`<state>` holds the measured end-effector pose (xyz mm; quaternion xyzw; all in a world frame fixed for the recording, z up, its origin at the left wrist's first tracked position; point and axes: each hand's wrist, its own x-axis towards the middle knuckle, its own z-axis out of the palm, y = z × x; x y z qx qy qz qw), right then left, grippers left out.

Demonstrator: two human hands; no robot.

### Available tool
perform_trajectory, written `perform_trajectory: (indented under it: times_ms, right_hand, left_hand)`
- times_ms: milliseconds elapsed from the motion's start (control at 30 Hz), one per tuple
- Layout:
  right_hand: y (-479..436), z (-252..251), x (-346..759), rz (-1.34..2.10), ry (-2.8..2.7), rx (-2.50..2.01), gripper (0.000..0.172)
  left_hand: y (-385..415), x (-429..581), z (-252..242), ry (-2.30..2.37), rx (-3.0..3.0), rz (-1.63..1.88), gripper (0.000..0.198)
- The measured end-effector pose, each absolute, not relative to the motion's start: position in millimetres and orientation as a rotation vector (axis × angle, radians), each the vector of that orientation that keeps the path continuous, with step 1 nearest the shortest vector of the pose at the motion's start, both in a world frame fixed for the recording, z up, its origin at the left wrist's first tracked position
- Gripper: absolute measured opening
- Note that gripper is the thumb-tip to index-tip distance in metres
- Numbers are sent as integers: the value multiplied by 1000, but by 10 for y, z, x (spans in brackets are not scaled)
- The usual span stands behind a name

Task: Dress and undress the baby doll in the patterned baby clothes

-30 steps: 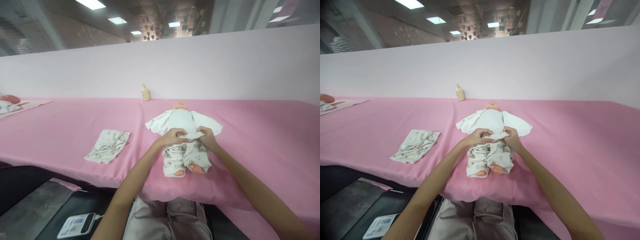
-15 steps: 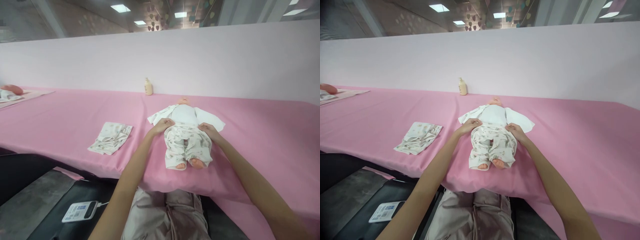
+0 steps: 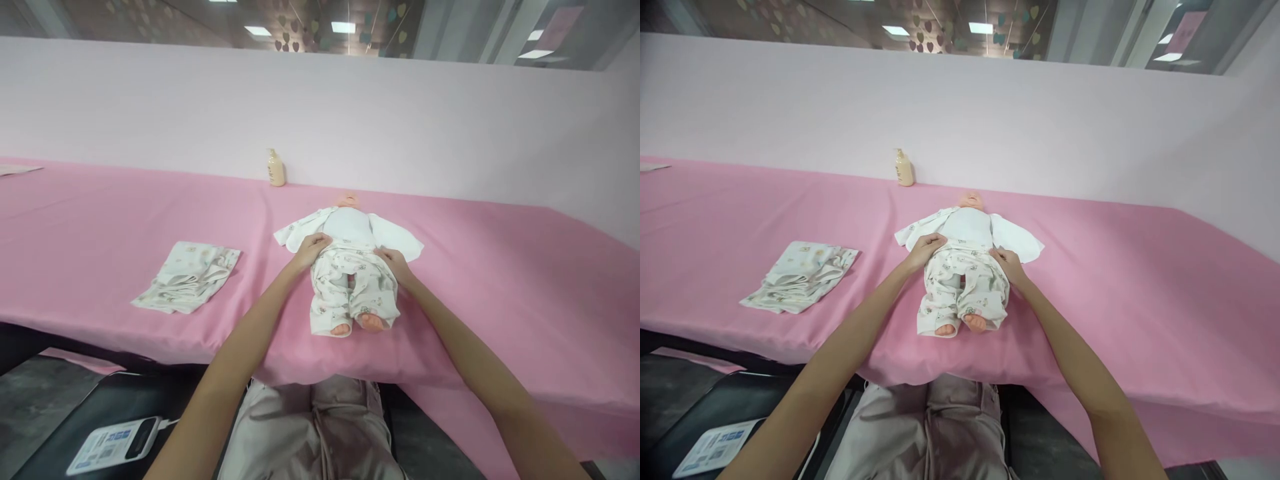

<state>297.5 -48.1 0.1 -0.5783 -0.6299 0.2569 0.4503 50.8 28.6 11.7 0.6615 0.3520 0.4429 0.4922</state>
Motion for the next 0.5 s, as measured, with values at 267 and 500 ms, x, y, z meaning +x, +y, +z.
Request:
perform_trajectory:
  times_ms: [267,500]
  right_hand:
    - [-663,273,2792,515,-1550,-1262,23]
    - [-688,408,2807,566,-1442,-1216,22]
  left_hand:
    - [-66,620,452,624,1510,863,30]
    - [-53,475,475,595,1679,645,29]
